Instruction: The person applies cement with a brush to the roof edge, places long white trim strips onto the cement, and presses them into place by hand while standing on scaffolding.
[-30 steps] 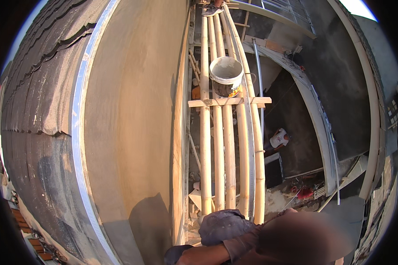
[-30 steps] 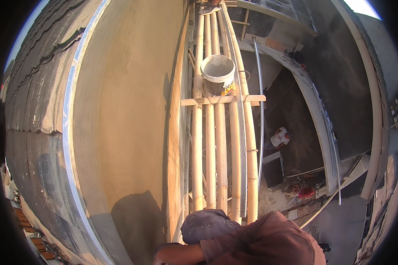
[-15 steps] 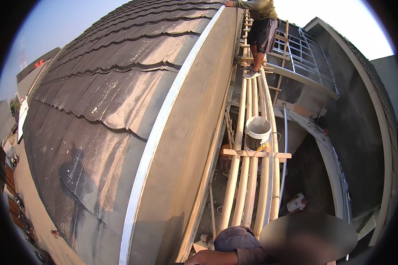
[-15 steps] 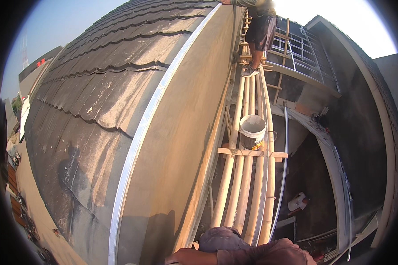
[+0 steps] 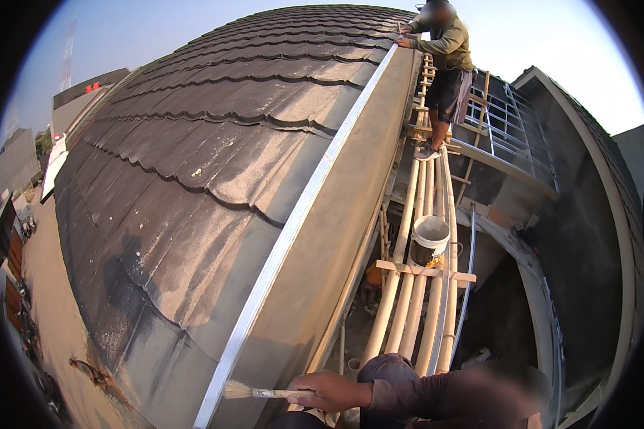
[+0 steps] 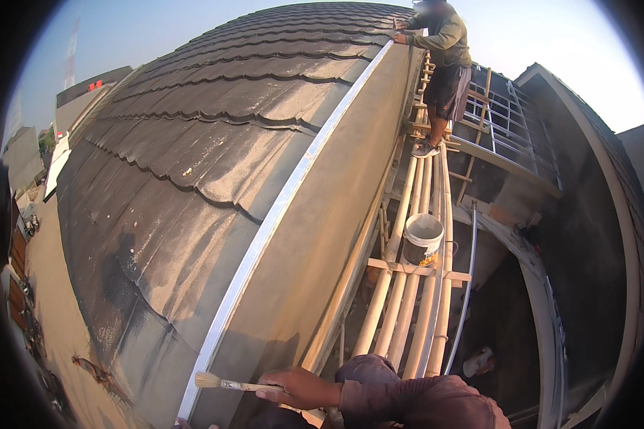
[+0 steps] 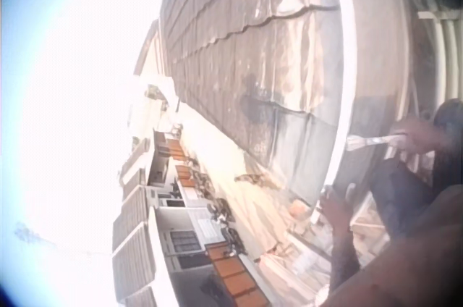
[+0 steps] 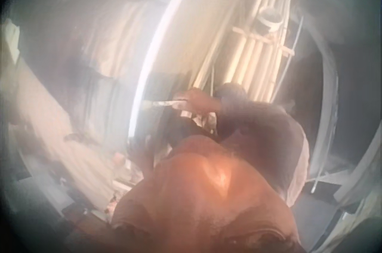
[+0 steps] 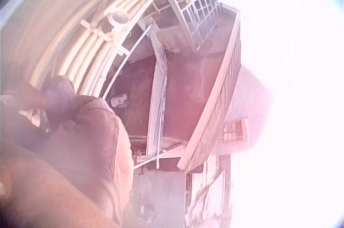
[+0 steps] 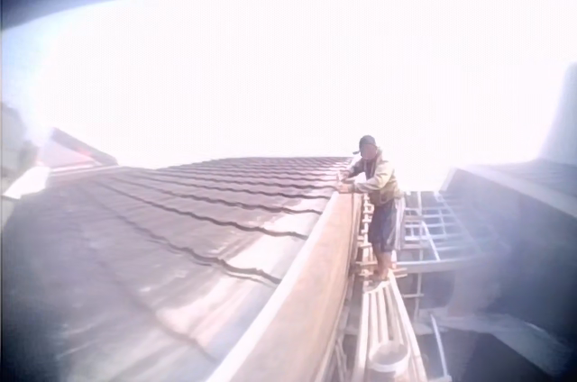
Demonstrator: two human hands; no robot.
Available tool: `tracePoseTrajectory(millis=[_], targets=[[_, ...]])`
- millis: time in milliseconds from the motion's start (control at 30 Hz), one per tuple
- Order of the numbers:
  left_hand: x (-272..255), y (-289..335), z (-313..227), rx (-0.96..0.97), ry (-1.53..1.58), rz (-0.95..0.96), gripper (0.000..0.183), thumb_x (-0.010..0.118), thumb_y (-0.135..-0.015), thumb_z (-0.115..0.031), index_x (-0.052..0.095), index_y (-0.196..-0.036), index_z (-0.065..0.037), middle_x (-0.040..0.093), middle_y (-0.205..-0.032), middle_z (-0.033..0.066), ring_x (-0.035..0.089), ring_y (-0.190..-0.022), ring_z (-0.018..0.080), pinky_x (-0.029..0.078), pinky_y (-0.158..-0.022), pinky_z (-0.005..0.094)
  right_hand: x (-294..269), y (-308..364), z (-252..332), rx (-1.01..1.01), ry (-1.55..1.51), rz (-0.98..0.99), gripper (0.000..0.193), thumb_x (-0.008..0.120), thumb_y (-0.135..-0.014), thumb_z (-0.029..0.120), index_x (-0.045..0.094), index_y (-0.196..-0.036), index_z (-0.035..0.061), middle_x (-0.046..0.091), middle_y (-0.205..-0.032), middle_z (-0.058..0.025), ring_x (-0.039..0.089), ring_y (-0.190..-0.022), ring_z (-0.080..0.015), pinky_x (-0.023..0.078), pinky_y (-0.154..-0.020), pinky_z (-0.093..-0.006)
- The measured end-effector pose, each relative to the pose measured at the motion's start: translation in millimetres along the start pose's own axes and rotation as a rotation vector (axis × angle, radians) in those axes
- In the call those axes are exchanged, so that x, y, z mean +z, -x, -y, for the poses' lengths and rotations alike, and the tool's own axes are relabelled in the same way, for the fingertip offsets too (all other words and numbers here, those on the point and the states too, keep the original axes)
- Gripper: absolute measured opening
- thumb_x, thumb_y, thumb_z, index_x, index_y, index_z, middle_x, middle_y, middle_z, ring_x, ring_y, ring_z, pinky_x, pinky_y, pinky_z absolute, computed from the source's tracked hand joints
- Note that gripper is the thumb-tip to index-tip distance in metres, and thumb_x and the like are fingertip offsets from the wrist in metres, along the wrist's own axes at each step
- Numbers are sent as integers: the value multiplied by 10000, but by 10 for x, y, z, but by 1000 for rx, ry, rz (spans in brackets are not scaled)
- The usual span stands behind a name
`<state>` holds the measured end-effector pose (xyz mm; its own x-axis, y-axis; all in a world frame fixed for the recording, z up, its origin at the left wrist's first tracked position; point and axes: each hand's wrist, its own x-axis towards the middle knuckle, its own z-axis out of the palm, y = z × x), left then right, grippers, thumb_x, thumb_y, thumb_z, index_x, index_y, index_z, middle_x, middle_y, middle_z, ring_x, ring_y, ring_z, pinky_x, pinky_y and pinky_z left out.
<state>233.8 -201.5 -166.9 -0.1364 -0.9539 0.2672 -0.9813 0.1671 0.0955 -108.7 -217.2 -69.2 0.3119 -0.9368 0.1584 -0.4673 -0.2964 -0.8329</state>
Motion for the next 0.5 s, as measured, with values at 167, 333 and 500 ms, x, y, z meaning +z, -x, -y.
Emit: tracePoseTrajectory(millis=[167, 333, 500], targets=[[-25, -10, -125, -305, 208, 145, 1106, 667, -790, -748, 445, -1439, 119, 469, -1297, 255, 464, -1233, 448, 235, -1144, 613, 43, -594, 365, -268, 282, -55, 291, 670, -965, 303, 619, -1024, 22, 620, -924, -170, 622, -856, -374, 502, -735, -469], [89, 98, -101, -287, 167, -78, 1121, 602, -761, -822, 469, -1434, 64, 504, -1246, 223, 513, -1189, 398, 283, -1104, 723, 351, -1206, 509, -422, 456, 29, 186, 717, -897, 109, 606, -986, -10, 606, -930, -199, 588, -879, -425, 483, -761, -484], [99, 175, -105, -401, 282, -63, 1111, 580, -783, -795, 450, -1450, 84, 523, -1225, 214, 492, -1216, 378, 274, -1139, 698, 823, -1362, 406, -405, 598, 98, 174, 626, -998, 162, 604, -1036, -6, 593, -886, -211, 576, -799, -404, 455, -707, -475]])
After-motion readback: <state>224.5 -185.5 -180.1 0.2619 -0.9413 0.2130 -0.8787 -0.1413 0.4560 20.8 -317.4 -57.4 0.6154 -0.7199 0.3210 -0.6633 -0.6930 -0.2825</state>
